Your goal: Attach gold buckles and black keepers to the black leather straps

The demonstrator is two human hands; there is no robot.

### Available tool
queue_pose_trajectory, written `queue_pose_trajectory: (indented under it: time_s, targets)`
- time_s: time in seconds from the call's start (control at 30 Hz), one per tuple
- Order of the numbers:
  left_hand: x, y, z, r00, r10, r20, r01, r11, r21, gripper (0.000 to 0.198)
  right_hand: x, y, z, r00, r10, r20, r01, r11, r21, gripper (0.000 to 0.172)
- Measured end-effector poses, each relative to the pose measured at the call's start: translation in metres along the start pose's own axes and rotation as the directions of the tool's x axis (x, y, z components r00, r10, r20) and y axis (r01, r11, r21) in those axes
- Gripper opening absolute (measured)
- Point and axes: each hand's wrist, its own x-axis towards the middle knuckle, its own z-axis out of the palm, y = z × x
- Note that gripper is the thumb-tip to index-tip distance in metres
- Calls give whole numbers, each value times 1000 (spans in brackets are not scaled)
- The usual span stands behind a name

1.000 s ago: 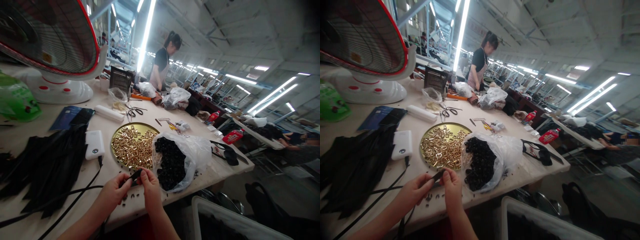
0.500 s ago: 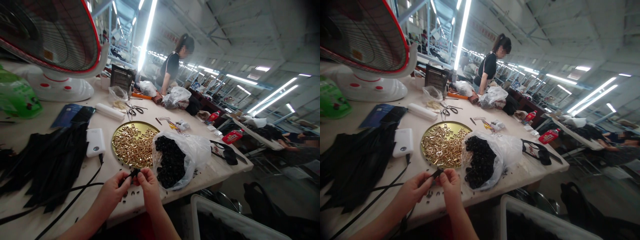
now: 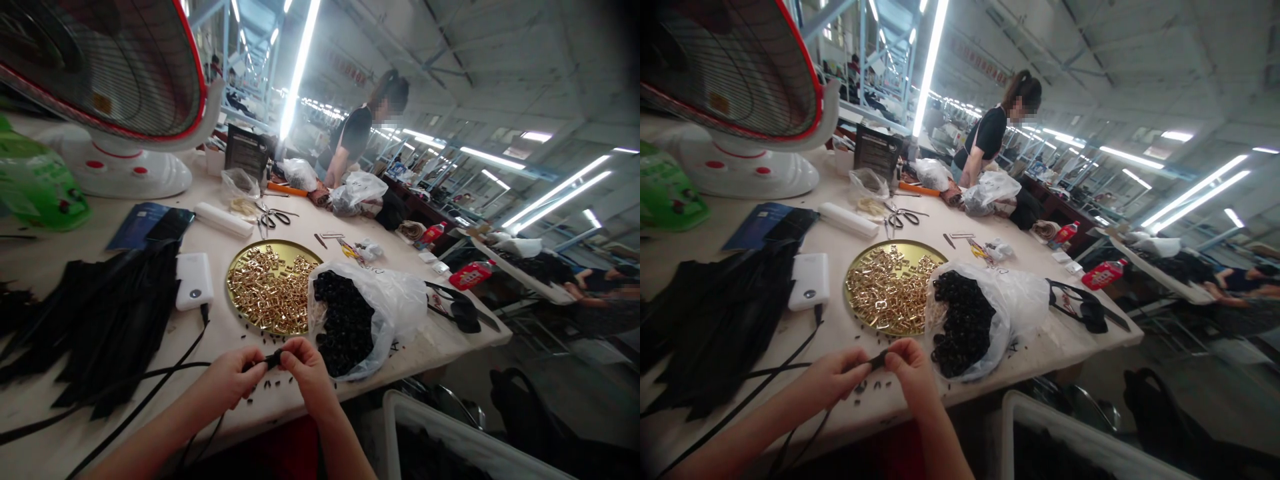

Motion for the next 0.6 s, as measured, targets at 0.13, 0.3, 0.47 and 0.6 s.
queue_pose_trajectory:
  time_s: [0.13,0.3,0.47,0.6]
  targets:
    - [-1,-1,5,995,88,-50,-89,995,-32,20,3,4,-1,999,31,29,-31,999,16,20]
    - [-7,3,6,978,175,-108,-186,977,-100,36,-2,6,6,994,112,1,-110,976,187,18]
    - [-11,3,6,973,163,-161,-180,979,-97,25,-10,3,24,998,63,5,-63,996,70,19]
    - [-8,-6,11,982,92,-164,-121,976,-181,22,-10,3,25,983,-123,-135,82,957,-277,11]
